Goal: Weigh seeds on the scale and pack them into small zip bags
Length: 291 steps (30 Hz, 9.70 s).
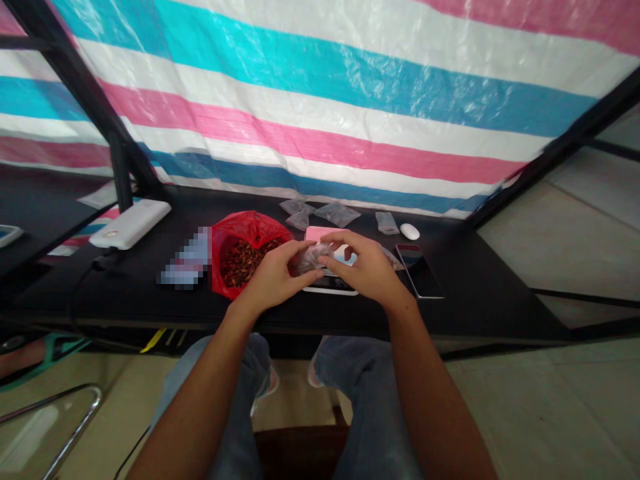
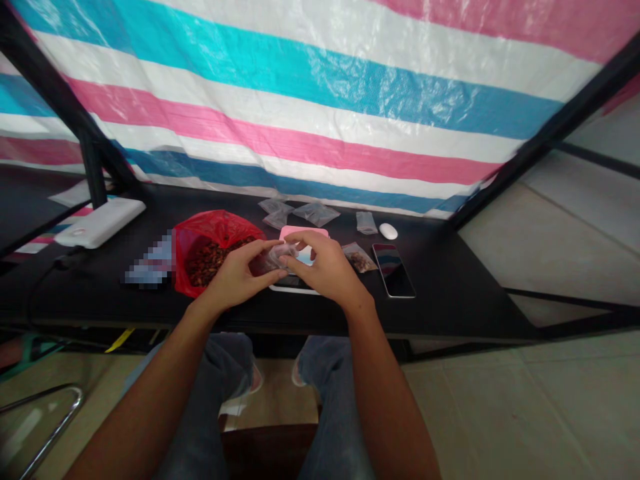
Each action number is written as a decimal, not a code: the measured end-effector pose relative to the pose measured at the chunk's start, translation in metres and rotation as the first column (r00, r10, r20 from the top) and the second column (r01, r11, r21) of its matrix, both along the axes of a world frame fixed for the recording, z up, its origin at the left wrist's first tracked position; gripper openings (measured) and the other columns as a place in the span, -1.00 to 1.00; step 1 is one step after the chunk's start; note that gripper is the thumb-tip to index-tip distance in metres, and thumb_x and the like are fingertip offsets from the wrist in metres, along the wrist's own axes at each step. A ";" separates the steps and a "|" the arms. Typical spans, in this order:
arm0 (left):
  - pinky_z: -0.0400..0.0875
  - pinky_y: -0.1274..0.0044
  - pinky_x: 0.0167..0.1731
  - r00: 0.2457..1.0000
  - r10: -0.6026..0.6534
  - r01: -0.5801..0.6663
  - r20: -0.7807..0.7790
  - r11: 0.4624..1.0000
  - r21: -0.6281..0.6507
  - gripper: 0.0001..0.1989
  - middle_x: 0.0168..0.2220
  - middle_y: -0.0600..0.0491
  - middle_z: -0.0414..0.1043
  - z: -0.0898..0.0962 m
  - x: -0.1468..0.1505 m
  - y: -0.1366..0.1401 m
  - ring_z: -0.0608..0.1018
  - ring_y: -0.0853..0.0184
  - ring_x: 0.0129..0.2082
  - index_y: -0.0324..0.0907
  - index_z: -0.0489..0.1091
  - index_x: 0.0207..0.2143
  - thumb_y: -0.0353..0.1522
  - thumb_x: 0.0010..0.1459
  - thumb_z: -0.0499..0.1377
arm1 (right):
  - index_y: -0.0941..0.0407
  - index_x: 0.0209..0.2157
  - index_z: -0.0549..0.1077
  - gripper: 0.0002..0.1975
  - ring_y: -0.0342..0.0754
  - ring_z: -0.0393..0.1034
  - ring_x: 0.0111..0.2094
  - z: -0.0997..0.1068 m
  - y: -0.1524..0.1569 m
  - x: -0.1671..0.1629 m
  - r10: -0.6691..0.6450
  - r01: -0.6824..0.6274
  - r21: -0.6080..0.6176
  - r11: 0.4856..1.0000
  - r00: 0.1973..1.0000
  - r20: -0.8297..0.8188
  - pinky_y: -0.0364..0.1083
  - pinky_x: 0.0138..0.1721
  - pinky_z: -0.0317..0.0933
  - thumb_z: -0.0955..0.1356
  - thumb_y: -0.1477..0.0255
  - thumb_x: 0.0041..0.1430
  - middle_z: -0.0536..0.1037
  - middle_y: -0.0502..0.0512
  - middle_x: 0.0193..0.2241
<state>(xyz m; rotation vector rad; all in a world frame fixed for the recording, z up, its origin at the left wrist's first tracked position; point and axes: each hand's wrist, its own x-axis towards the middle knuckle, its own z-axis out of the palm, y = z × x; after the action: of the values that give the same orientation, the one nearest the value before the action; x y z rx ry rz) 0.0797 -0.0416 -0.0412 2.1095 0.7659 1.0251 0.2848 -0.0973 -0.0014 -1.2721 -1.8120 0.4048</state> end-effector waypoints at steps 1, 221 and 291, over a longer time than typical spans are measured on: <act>0.50 0.39 -0.04 1.000 -0.003 0.003 0.016 1.000 0.002 -0.48 -0.03 -0.05 0.63 0.001 0.000 -0.001 0.64 0.19 -0.10 -0.20 0.51 0.13 -0.18 0.17 0.39 | 0.07 0.04 0.62 -0.66 0.00 0.51 -0.20 0.001 0.000 -0.002 -0.004 0.004 0.013 1.000 1.000 -0.008 -0.04 -0.24 0.34 0.51 0.35 0.24 0.68 0.13 -0.10; 0.52 0.35 0.04 0.706 0.377 -0.390 -0.600 0.914 0.116 -0.72 -0.05 -0.08 0.71 0.020 -0.057 0.025 0.68 0.06 -0.02 -0.15 0.67 -0.03 -0.33 0.28 0.25 | 0.19 -0.18 0.67 -0.76 -0.04 0.52 -0.28 0.063 0.069 0.024 0.258 -0.084 -0.303 0.949 0.757 0.600 -0.12 -0.24 0.20 0.34 0.59 0.26 0.71 0.15 -0.24; 0.49 0.41 0.05 0.731 0.266 -0.274 -0.628 0.958 0.087 -0.69 0.05 -0.14 0.65 0.015 -0.058 0.026 0.65 0.09 0.03 -0.18 0.60 0.02 -0.35 0.25 0.25 | 0.21 0.01 0.64 -0.71 0.02 0.60 -0.14 0.031 0.085 -0.095 0.426 -0.022 -0.485 0.874 0.515 0.744 -0.13 -0.32 0.21 0.45 0.40 0.30 0.71 0.28 -0.06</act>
<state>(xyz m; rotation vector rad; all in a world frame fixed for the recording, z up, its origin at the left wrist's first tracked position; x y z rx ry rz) 0.0220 -0.0158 -0.0265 2.3986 1.4411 0.3990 0.1897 -0.0126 0.0296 -1.7021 -2.8794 0.3610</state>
